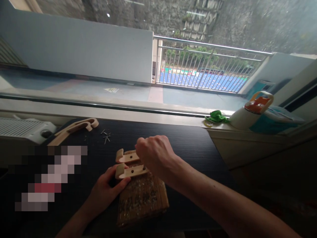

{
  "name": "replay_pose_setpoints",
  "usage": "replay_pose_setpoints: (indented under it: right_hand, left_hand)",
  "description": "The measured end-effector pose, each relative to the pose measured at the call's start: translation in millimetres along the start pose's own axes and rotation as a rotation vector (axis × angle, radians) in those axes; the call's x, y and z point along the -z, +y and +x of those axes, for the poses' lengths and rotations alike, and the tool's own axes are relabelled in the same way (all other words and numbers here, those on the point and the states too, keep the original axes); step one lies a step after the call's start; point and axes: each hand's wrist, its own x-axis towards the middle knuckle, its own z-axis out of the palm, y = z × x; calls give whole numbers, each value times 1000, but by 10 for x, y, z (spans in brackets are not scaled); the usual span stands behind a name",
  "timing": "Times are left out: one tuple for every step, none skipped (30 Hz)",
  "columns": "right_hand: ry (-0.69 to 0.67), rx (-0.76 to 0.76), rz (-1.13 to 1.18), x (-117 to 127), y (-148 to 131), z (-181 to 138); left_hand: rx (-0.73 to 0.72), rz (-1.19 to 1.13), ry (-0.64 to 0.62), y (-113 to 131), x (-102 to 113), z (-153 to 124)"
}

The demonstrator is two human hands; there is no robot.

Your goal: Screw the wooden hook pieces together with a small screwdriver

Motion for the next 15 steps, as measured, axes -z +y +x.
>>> replay_pose_setpoints:
  right_hand:
    - [-7, -58, -18, 1, -8, 15]
    - [-20, -94, -30, 14, -15, 29]
    - [-40, -105, -35, 39, -20, 37]
    - [-63, -100, -35, 76, -20, 39]
    - [-92, -83, -27, 122, -14, 35]
    - [-125, -59, -16, 175, -3, 24]
    - [-152, -32, 3, 231, 13, 9]
    - [-172, 0, 30, 286, 32, -7]
    - [-182, 30, 49, 336, 53, -23]
    - [-190, 61, 64, 378, 72, -35]
    - [-211, 89, 73, 409, 88, -44]
    - [-238, 117, 79, 429, 100, -49]
    - [-265, 144, 84, 436, 108, -53]
    - [-286, 168, 91, 430, 112, -55]
    - [-292, 191, 101, 414, 114, -59]
  left_hand:
    - [-3, 1, -3, -3, -1, 0]
    - [-6, 1, -6, -5, -1, -1]
    - [-7, 0, -7, -6, -1, -2]
    - [-8, 0, -7, -5, 1, -4]
    - [-8, 0, -5, -4, 2, -6]
    - [-8, -1, -3, -3, 4, -9]
    - [-10, -2, -2, -1, 6, -11]
    - [-12, -4, -4, 0, 8, -13]
    - [-15, -6, -6, 2, 10, -14]
    - [-17, -9, -9, 3, 11, -14]
    - [-16, -11, -13, 4, 12, -13]
    - [-12, -13, -16, 5, 12, -12]
    - [-6, -14, -18, 6, 12, -10]
    - [0, -15, -21, 6, 11, -9]
    - [5, -16, -22, 6, 11, -7]
